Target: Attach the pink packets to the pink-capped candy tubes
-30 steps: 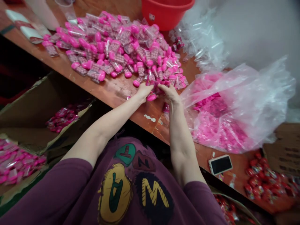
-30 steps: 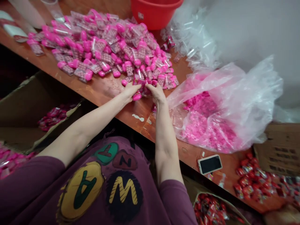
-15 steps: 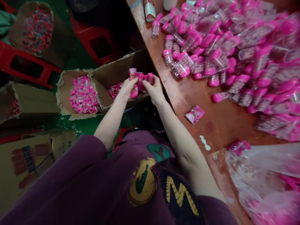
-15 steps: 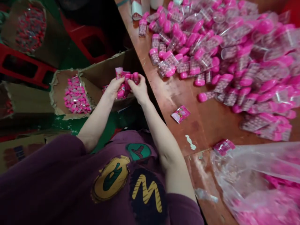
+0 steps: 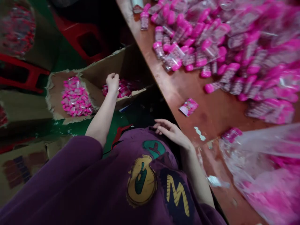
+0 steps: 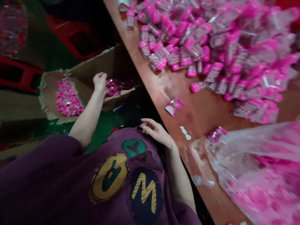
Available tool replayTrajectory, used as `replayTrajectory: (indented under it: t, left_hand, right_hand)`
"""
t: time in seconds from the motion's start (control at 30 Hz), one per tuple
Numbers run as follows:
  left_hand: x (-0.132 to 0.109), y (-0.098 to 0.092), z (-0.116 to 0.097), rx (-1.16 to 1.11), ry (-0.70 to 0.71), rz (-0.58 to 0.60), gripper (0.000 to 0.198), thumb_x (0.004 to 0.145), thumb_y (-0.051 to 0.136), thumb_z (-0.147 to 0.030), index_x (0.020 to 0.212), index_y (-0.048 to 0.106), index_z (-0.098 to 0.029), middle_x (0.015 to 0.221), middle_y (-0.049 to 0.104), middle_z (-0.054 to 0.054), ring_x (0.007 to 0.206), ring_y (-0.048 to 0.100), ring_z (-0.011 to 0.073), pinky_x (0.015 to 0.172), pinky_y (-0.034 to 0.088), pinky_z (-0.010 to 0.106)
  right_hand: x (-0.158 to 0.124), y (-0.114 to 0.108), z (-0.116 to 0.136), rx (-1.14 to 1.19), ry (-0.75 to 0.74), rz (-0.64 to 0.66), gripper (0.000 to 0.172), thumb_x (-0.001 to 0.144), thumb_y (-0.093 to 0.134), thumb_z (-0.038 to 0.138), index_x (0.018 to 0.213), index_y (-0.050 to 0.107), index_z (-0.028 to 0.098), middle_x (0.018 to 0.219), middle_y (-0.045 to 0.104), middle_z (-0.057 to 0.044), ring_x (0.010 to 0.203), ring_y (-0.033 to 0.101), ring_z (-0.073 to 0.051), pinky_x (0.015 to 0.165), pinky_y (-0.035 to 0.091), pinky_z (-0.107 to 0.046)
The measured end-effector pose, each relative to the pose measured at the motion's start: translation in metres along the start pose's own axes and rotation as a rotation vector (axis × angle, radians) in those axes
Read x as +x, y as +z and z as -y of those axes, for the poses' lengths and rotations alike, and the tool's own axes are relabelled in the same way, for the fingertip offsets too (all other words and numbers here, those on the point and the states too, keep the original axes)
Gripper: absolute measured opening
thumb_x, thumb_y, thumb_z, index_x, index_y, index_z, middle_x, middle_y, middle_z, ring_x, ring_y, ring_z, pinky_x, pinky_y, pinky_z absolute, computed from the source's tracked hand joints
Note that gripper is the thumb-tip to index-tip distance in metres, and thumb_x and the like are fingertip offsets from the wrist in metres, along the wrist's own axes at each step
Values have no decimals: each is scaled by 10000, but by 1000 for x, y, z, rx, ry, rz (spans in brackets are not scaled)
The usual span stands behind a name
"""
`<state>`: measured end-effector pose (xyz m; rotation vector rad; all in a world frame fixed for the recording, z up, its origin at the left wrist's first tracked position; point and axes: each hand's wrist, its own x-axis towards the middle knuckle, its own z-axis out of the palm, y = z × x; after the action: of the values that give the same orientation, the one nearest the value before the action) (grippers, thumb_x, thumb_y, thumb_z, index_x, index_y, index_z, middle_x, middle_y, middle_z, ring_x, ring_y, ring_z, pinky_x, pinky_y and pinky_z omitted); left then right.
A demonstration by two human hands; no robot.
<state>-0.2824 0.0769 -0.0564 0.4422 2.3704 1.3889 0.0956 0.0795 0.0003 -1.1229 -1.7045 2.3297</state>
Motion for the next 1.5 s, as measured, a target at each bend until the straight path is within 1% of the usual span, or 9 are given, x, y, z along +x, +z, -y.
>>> replayTrajectory:
  t: [0.13,0.33,0.5,0.8,0.93,1.13,1.27,1.37,1.5]
  left_hand:
    - [-109,40,-51,-25,469,10,292,1012,504,-84,1281,610,-121,1474,569,127,1210,574,160,1076,490,336]
    - [-299,127,-106,71,1103,1014,289,1030,526,-236,1271,684,-205,1484,625,135,1405,548,277,1196,429,489]
    - [-375,212,-126,439,1249,1162,607,928,737,-305,1487,569,-139,1665,444,229,1397,514,390,1105,473,545]
    - [-339,211,-145,579,1384,1197,519,901,783,-454,1332,678,-185,1326,646,164,1205,629,322,911,563,400]
    - [-295,154,-132,347,1259,1035,673,876,803,-527,1427,599,-198,1351,652,136,1227,655,275,1039,545,384]
    - [-156,31,-54,361,877,188,617,793,821,-588,1326,618,-352,1323,677,71,1232,671,332,1043,588,511]
    - [-80,-32,-2,691,433,140,947,738,785,-675,1555,452,-331,1600,517,117,1419,547,488,1116,513,668]
    - [-77,-35,4,739,467,86,877,815,725,-648,1552,443,-265,1783,243,114,1538,398,511,1203,410,707]
    - [-128,24,-22,478,840,209,434,906,696,-473,1256,674,-217,1672,462,137,1431,554,408,1189,454,588]
  right_hand:
    - [-95,-28,-17,108,85,-241,436,909,761,530,1204,699,215,864,771,-36,620,649,-124,584,547,-278]
    - [-137,-32,-42,205,10,-586,422,883,745,589,1024,690,196,710,702,12,505,574,-89,437,416,-209]
    - [-142,-16,-61,261,-57,-664,411,862,758,587,1006,665,214,793,703,11,548,590,-91,464,465,-219]
    - [-156,-32,-72,355,-120,-660,390,883,754,552,1134,675,264,844,707,-3,584,583,-109,482,445,-244]
    - [-132,-50,-54,276,-160,-647,388,897,739,553,1135,677,253,834,699,1,592,572,-111,528,450,-261]
    - [-76,-62,-24,-8,-251,-678,346,987,614,497,1197,682,231,875,697,-9,678,603,-130,657,506,-291]
    - [-39,-85,-3,-380,-366,-861,297,1021,525,378,1176,699,194,1012,741,-65,846,657,-190,828,555,-360]
    - [-8,-116,20,-731,-437,-950,332,1016,446,192,1229,697,147,1216,720,-150,1077,639,-257,1008,520,-430]
    - [34,-152,53,-1129,-349,-915,428,1009,394,92,1329,679,97,1375,668,-202,1257,533,-335,1087,441,-495]
